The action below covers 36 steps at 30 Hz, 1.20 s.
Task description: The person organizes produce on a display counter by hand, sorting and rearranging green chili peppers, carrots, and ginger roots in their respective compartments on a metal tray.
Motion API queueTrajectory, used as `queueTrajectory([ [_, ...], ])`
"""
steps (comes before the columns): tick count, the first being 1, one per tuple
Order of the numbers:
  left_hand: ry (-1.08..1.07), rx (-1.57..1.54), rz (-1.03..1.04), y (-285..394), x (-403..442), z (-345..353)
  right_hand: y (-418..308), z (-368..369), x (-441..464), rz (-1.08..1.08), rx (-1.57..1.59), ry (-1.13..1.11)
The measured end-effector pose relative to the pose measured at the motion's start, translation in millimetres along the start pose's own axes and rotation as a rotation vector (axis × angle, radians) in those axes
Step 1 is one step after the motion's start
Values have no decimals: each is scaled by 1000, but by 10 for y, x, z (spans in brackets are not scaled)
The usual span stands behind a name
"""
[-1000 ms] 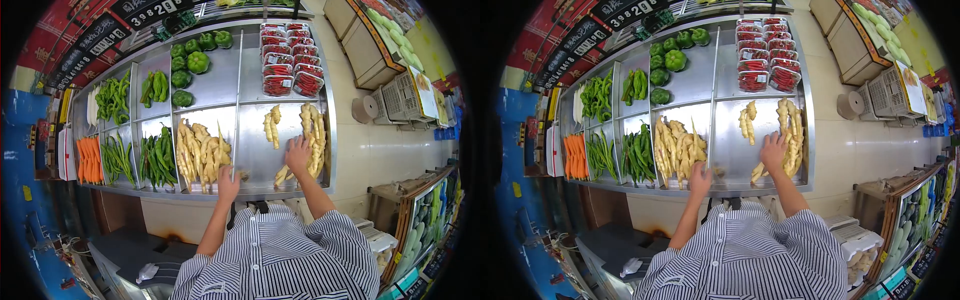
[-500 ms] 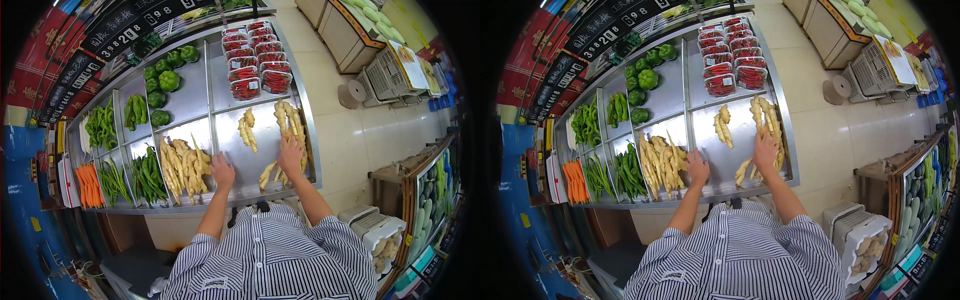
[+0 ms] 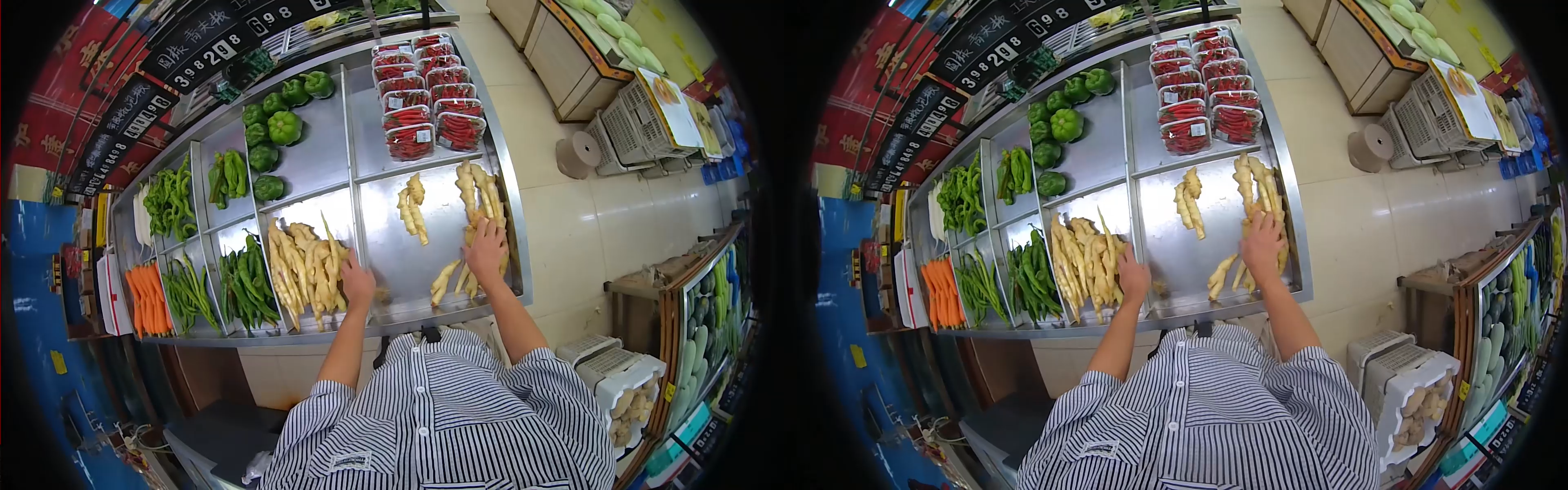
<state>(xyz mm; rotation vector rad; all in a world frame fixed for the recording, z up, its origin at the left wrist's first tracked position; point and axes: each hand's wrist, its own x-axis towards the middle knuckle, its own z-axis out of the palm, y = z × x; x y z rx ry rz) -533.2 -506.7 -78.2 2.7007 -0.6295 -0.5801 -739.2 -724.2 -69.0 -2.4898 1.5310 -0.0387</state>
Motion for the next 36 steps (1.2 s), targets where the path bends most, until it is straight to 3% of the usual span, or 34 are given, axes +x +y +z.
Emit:
queueTrajectory([
  [11, 69, -46, 130, -107, -100, -79, -13, 122, -19, 6, 45, 7],
  [14, 150, -20, 244, -21, -136, -139, 45, 105, -55, -98, 219, 120],
  [18, 210, -1, 379, 114, -133, -78, 79, 73, -73, -85, 405, 143],
  [23, 107, -42, 458, 380, -88, 13, 183, 107, -120, -9, 761, 245],
  [30, -84, -146, 579, 898, -191, 257, 360, 191, -259, 136, 743, 203],
  [31, -93, -163, 618, 963, -202, 316, 369, 211, -285, 167, 748, 283],
  [33, -105, -198, 692, 1102, -189, 433, 409, 96, -393, 247, 718, 195],
  [36, -313, -250, 632, 1363, -194, 582, 479, 19, -530, 242, 824, 220],
])
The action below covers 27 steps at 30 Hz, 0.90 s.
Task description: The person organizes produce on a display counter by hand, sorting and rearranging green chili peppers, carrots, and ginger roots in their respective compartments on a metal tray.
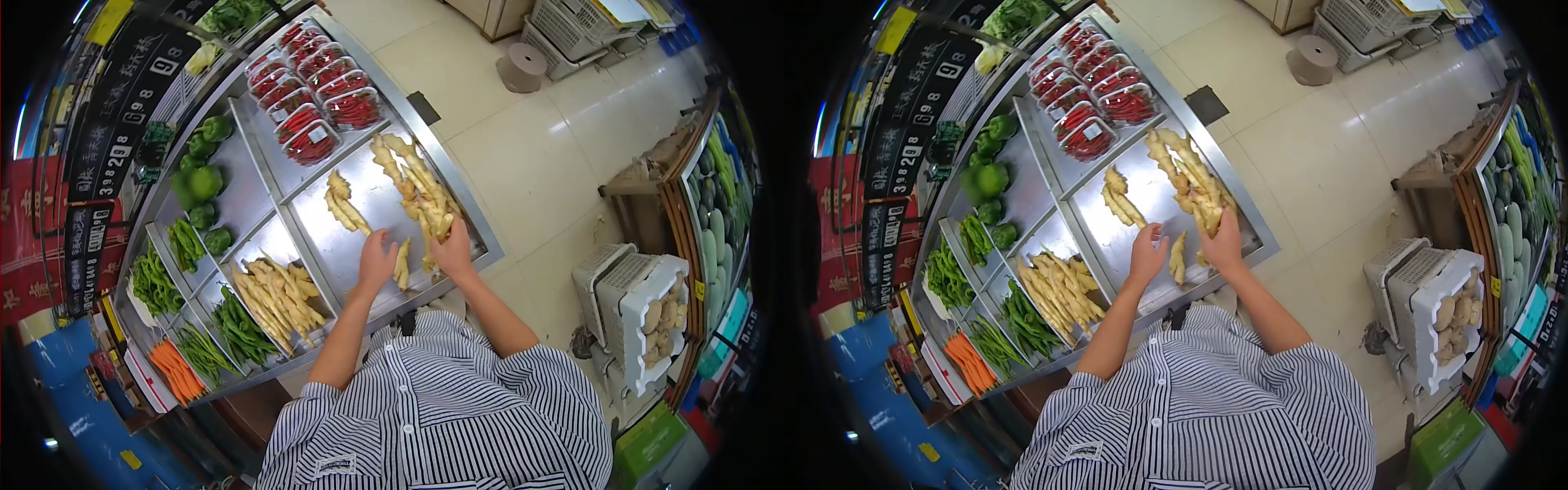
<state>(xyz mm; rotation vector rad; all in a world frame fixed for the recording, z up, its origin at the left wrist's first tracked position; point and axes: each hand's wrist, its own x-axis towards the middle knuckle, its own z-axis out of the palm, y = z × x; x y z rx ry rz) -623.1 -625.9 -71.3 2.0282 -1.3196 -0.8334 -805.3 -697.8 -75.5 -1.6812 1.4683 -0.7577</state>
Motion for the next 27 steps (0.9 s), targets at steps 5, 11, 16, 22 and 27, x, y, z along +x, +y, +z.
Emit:
queueTrajectory([
  [5, -230, -43, -145, 401, 309, 317, -216, -551, -48, 171, 461, -59],
  [11, -200, 269, -363, 713, 748, 898, -33, -1269, 92, 257, 553, -7],
  [16, -129, 236, -501, 914, 767, 911, 188, -1533, 62, 339, 673, 122],
  [22, -97, 262, -318, 659, 656, 833, 72, -1376, 8, 434, 783, 97],
  [27, -322, 5, -289, 443, 446, 247, -222, -1113, -25, 369, 730, -5],
])
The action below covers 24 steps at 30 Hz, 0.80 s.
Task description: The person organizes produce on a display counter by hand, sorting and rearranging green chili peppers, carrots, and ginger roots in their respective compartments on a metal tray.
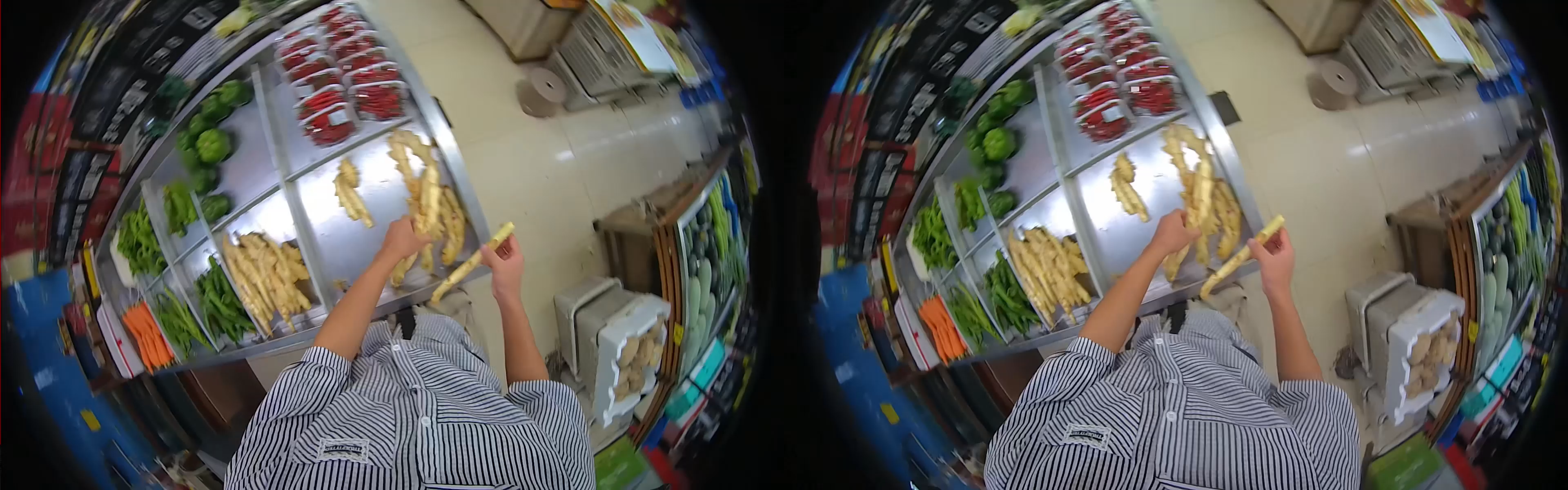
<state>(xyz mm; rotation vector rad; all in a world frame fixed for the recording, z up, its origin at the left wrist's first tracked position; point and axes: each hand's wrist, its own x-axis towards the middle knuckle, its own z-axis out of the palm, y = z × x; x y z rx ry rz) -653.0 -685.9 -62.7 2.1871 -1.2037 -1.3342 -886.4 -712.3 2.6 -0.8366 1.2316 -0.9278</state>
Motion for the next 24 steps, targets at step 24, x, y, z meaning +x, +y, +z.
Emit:
queueTrajectory([
  [24, 310, -982, -187, -3187, -4149, -875, 1570, 3903, -442, -364, -949, -519],
])
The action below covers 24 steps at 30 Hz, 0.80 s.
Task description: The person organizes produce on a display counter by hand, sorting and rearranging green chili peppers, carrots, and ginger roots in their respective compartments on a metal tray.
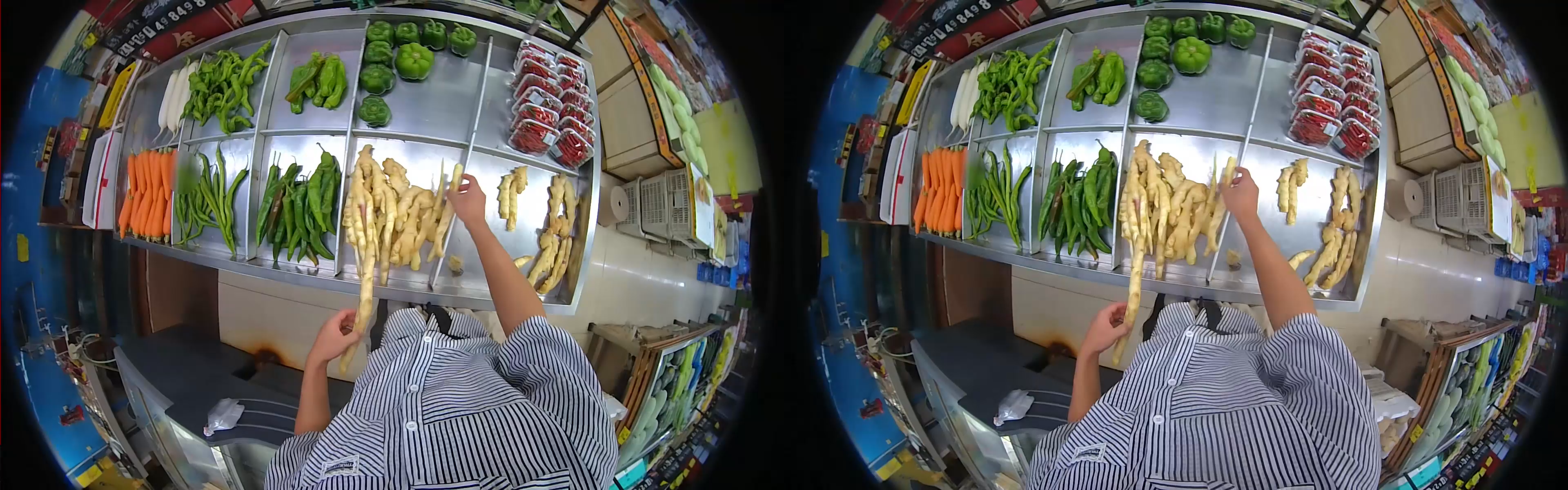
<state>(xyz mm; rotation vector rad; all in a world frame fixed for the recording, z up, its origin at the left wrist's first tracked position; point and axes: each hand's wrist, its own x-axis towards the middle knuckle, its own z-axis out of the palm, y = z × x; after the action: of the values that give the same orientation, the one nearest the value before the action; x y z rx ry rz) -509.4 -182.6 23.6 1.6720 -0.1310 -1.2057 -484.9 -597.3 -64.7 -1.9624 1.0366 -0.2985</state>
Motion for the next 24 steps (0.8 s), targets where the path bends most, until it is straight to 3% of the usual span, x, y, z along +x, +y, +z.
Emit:
queueTrajectory([
  [5, -31, -195, -5, -236, -36, -240, 286, 307, 429, -84, -194, 70],
  [9, -12, -50, 23, 54, 269, -263, 211, 376, 344, -127, -364, 30],
  [11, -9, -22, 67, 205, 534, -233, 194, 312, 274, -122, -243, -12],
  [14, 39, 330, 132, 689, 896, -202, 135, 30, 70, -92, -107, -26],
  [18, 74, 575, 210, 1159, 1465, -123, 368, -451, -471, -70, -34, 88],
  [20, 154, 650, 313, 1295, 1729, -28, 595, -732, -887, -9, -37, 172],
  [21, 122, 794, 245, 1454, 1851, 3, 751, -855, -1106, 35, -57, 209],
  [22, 165, 763, 375, 1381, 2034, 11, 923, -968, -1330, 79, -78, 245],
  [24, 97, 884, 306, 1637, 2176, 71, 1477, -1117, -1777, 227, -30, 332],
])
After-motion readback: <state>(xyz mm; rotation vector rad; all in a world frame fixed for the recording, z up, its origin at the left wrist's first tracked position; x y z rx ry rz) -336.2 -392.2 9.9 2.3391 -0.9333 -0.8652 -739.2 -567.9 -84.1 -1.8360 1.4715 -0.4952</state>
